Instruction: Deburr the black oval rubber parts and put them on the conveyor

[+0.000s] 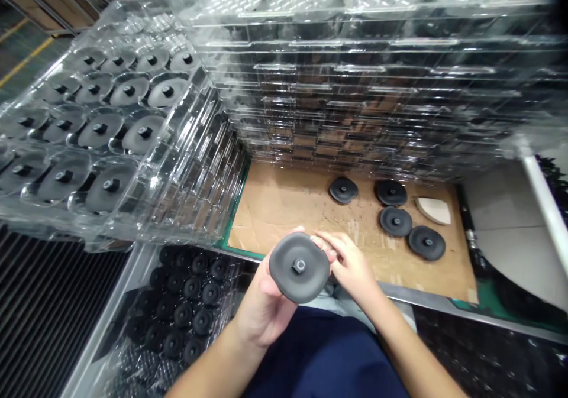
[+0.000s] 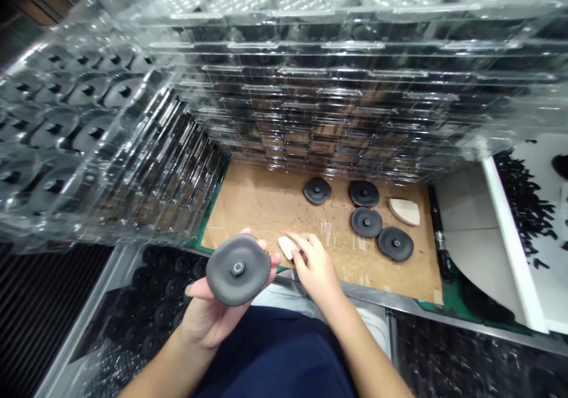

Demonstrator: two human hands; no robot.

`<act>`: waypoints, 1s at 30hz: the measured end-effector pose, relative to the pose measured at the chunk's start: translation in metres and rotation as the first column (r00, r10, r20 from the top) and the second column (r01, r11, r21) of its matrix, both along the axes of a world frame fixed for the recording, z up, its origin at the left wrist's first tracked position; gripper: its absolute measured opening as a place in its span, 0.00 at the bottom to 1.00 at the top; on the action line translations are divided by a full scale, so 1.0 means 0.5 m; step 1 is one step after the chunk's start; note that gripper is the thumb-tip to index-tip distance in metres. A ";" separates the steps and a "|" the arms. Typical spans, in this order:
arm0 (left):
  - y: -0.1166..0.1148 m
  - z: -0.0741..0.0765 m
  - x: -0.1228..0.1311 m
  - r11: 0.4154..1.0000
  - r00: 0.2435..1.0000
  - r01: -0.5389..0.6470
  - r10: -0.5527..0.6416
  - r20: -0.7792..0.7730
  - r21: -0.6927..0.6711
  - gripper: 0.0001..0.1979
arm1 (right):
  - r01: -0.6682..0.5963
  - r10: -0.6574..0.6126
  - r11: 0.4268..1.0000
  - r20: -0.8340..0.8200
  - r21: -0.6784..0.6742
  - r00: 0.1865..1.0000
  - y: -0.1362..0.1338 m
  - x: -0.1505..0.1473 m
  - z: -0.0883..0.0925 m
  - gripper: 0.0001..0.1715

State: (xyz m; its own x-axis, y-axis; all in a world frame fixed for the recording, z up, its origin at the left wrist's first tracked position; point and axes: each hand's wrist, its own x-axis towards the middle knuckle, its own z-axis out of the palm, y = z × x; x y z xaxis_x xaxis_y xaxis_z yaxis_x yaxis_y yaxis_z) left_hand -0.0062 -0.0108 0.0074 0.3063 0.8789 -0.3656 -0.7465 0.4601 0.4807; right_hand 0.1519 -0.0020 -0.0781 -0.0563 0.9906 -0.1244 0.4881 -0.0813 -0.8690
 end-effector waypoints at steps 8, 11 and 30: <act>-0.006 -0.014 -0.003 0.997 0.999 0.039 -0.040 0.017 0.071 0.26 | 0.069 -0.067 0.995 -0.026 0.077 0.997 -0.022 0.011 0.031 0.19; -0.007 -0.038 -0.012 0.927 0.945 0.006 0.117 -0.305 0.374 0.31 | 0.057 -0.053 0.994 -0.056 0.090 0.997 -0.031 0.021 0.045 0.16; -0.003 -0.049 -0.029 0.577 0.445 0.512 0.455 -0.771 0.636 0.54 | -0.038 -0.008 0.995 -0.429 -0.098 0.903 -0.043 0.028 0.162 0.10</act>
State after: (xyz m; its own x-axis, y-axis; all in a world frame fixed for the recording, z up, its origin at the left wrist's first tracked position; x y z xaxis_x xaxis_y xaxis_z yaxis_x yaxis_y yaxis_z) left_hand -0.0206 -0.0121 -0.0171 0.3179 0.8946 0.3139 0.2568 -0.4000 0.8798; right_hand 0.1660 -0.0233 0.0028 -0.1414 0.9727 -0.1842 0.0724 -0.1754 -0.9818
